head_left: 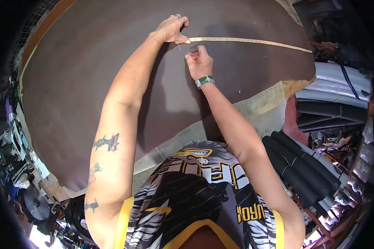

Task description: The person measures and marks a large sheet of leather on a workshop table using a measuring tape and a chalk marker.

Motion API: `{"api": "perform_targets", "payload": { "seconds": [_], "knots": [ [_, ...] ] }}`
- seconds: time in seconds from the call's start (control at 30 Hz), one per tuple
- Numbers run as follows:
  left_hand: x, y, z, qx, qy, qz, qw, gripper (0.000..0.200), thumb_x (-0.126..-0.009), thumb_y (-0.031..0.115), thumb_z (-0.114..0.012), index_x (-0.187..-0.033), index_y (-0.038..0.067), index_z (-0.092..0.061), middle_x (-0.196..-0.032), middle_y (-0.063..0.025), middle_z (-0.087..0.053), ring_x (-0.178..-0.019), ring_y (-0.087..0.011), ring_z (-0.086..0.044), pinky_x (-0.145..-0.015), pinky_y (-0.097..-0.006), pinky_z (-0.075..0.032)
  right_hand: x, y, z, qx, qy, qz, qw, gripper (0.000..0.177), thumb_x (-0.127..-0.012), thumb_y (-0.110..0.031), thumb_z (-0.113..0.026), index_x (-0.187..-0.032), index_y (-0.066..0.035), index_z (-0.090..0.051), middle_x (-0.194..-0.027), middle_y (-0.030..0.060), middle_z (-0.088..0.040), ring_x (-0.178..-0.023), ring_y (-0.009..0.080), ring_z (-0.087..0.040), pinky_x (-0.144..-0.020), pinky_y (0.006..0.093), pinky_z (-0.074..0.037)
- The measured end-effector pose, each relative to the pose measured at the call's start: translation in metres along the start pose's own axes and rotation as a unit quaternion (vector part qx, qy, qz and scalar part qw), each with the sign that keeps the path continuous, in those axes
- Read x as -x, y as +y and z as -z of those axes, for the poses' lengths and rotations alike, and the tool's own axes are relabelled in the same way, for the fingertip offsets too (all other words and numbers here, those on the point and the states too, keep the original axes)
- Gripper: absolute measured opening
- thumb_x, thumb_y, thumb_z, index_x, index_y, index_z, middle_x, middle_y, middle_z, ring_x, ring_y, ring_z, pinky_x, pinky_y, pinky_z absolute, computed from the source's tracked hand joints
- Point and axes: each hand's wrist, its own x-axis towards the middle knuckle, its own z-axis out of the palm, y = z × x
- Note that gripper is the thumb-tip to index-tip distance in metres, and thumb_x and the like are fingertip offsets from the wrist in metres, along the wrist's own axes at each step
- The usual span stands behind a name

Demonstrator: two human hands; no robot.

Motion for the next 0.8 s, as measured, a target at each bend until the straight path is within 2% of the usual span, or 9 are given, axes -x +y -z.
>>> {"api": "perform_targets", "payload": {
  "seconds": [0.1,0.23,0.33,0.43,0.53,0.63,0.67,0.77,0.8],
  "knots": [
    [-0.002,-0.014,-0.009,0.018,0.023,-0.013,0.999,0.064,-0.062,0.037,-0.087,-0.112,0.010,-0.057,-0.111,-0.0105,-0.059,-0.112,-0.0324,-0.053,-0.094,-0.0425,-0.045,-0.016,-0.004,-0.018,0.017,-0.030,0.029,0.999,0.027,-0.079,-0.006,-0.068,-0.102,-0.005,-0.055,-0.082,0.0135,-0.069,-0.076,0.0302,-0.068,-0.072,0.0390,-0.055],
    [-0.004,-0.029,-0.019,0.013,0.069,-0.033,0.997,0.052,-0.065,0.033,-0.086,-0.102,0.009,-0.059,-0.102,-0.0096,-0.059,-0.099,-0.0323,-0.055,-0.088,-0.0419,-0.045,-0.028,-0.006,-0.031,0.072,-0.006,0.184,0.980,0.026,-0.078,-0.002,-0.061,-0.103,-0.004,-0.053,-0.083,0.0177,-0.063,-0.081,0.0380,-0.063,-0.072,0.0484,-0.051],
    [0.006,-0.007,-0.011,0.012,0.042,-0.002,0.999,0.037,-0.068,0.028,-0.084,-0.093,0.009,-0.064,-0.100,-0.0086,-0.060,-0.099,-0.0299,-0.053,-0.087,-0.0404,-0.044,-0.028,-0.015,-0.013,0.082,-0.028,0.167,0.982,0.020,-0.079,-0.003,-0.057,-0.098,-0.003,-0.052,-0.080,0.0206,-0.061,-0.080,0.0424,-0.060,-0.071,0.0516,-0.049],
    [0.023,0.006,-0.013,0.056,0.074,0.039,0.995,0.026,-0.071,0.029,-0.082,-0.089,0.014,-0.070,-0.106,-0.0080,-0.062,-0.111,-0.0309,-0.053,-0.095,-0.0413,-0.044,-0.017,0.000,0.018,0.106,-0.030,0.137,0.984,0.019,-0.079,-0.003,-0.057,-0.097,-0.003,-0.051,-0.079,0.0211,-0.060,-0.080,0.0428,-0.061,-0.070,0.0518,-0.049],
    [0.042,0.012,-0.037,0.075,0.208,0.024,0.975,0.018,-0.074,0.024,-0.080,-0.087,0.014,-0.073,-0.114,-0.0087,-0.063,-0.112,-0.0306,-0.052,-0.098,-0.0406,-0.043,0.014,0.034,0.072,0.130,-0.036,0.102,0.985,0.019,-0.076,-0.004,-0.058,-0.094,-0.005,-0.050,-0.080,0.0191,-0.059,-0.081,0.0411,-0.058,-0.072,0.0523,-0.047],
    [0.060,0.026,-0.057,0.081,0.251,0.054,0.963,0.013,-0.079,0.018,-0.076,-0.088,0.009,-0.074,-0.121,-0.0093,-0.064,-0.116,-0.0305,-0.051,-0.099,-0.0409,-0.042,0.049,0.062,0.141,0.161,-0.014,0.080,0.984,0.016,-0.079,-0.006,-0.057,-0.094,-0.004,-0.051,-0.081,0.0192,-0.060,-0.081,0.0407,-0.059,-0.071,0.0522,-0.047],
    [0.066,0.032,-0.060,0.088,0.263,0.063,0.959,0.012,-0.080,0.017,-0.075,-0.088,0.008,-0.073,-0.121,-0.0093,-0.064,-0.117,-0.0305,-0.051,-0.100,-0.0411,-0.042,0.057,0.070,0.162,0.183,-0.023,0.030,0.982,0.017,-0.080,-0.006,-0.058,-0.095,-0.003,-0.051,-0.080,0.0191,-0.059,-0.081,0.0408,-0.059,-0.070,0.0526,-0.047],
    [0.100,0.065,-0.071,0.075,0.295,0.110,0.946,0.009,-0.083,0.012,-0.071,-0.088,0.005,-0.071,-0.123,-0.0115,-0.063,-0.120,-0.0316,-0.049,-0.100,-0.0419,-0.041,0.082,0.084,0.213,0.088,0.022,-0.040,0.995,0.020,-0.082,-0.007,-0.064,-0.100,-0.004,-0.055,-0.082,0.0185,-0.064,-0.071,0.0334,-0.066,-0.065,0.0410,-0.052],
    [0.113,0.077,-0.076,0.069,0.302,0.134,0.941,0.009,-0.083,0.012,-0.071,-0.088,0.005,-0.071,-0.124,-0.0118,-0.062,-0.120,-0.0318,-0.048,-0.101,-0.0421,-0.040,0.088,0.076,0.227,0.076,0.030,-0.081,0.993,0.017,-0.086,-0.008,-0.065,-0.099,-0.002,-0.056,-0.085,0.0152,-0.068,-0.066,0.0235,-0.067,-0.063,0.0334,-0.053]
  ]
}}
